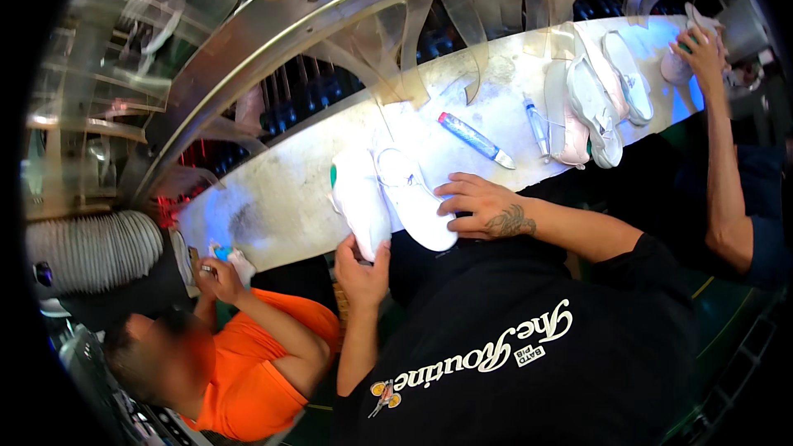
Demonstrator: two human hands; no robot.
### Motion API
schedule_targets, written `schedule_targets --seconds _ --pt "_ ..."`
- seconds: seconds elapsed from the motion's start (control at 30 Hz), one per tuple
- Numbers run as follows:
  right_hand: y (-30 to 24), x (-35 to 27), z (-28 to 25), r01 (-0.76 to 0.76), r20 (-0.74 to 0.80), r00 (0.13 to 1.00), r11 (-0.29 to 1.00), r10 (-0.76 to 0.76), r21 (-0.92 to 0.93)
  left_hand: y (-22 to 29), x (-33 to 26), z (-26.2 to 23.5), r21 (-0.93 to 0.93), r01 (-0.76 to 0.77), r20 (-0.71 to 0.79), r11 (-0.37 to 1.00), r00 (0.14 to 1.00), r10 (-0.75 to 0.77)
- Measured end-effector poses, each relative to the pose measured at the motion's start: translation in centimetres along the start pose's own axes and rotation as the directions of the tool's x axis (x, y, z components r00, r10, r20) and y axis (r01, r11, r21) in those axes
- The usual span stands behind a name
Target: The person cleans white sneakers on a factory assembly line using a small brush and cleaning solution. They scrub the shoe's surface and sole, then place it on the conveyor belt before picking up the next shoe to repeat the process.
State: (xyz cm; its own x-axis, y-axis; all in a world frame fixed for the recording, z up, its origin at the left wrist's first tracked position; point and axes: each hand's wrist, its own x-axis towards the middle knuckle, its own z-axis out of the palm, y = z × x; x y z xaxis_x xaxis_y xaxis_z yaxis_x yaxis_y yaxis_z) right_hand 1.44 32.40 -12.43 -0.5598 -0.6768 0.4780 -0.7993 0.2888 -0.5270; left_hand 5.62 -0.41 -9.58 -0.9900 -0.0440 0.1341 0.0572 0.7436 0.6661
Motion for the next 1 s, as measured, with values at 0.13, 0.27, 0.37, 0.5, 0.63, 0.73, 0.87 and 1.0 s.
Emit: schedule_targets --seconds 0.13,0.27,0.37,0.5,0.63,0.73,0.87,1.0 --pt "-4.4 4.0 -1.3 0.024 -0.220 0.975 0.982 0.018 0.189 4.6 2.5 -2.9 -0.051 -0.193 -0.111 0.980 0.976 0.186" --pt "-9.2 7.2 -3.9 0.000 -0.379 0.900 0.869 0.216 0.495 9.5 2.9 -4.9 -0.288 -0.228 0.027 0.930 0.969 0.246" --pt "-9.5 7.5 -3.5 -0.074 -0.384 0.870 0.851 0.310 0.519 11.1 3.0 -4.6 -0.497 -0.068 0.185 0.865 0.966 0.182" --pt "-10.1 6.7 -2.4 -0.185 -0.400 0.809 0.832 0.431 0.522 11.2 2.1 -2.7 -0.713 0.064 0.227 0.698 0.963 0.144" --pt "-10.9 5.7 -2.5 -0.252 -0.403 0.738 0.774 0.542 0.581 9.9 1.1 -0.9 -0.805 -0.032 0.175 0.592 0.942 0.288" --pt "-11.2 4.9 -2.4 -0.212 -0.429 0.731 0.774 0.531 0.597 10.2 0.7 0.1 -0.842 -0.101 0.135 0.529 0.912 0.389" --pt "-11.8 4.7 -2.5 -0.287 -0.438 0.712 0.797 0.548 0.532 10.1 -0.3 -0.1 -0.771 -0.118 0.153 0.625 0.919 0.363" --pt "-12.5 4.6 -2.8 -0.369 -0.378 0.679 0.738 0.629 0.565 11.0 -1.0 -0.4 -0.767 -0.066 0.175 0.639 0.935 0.307"
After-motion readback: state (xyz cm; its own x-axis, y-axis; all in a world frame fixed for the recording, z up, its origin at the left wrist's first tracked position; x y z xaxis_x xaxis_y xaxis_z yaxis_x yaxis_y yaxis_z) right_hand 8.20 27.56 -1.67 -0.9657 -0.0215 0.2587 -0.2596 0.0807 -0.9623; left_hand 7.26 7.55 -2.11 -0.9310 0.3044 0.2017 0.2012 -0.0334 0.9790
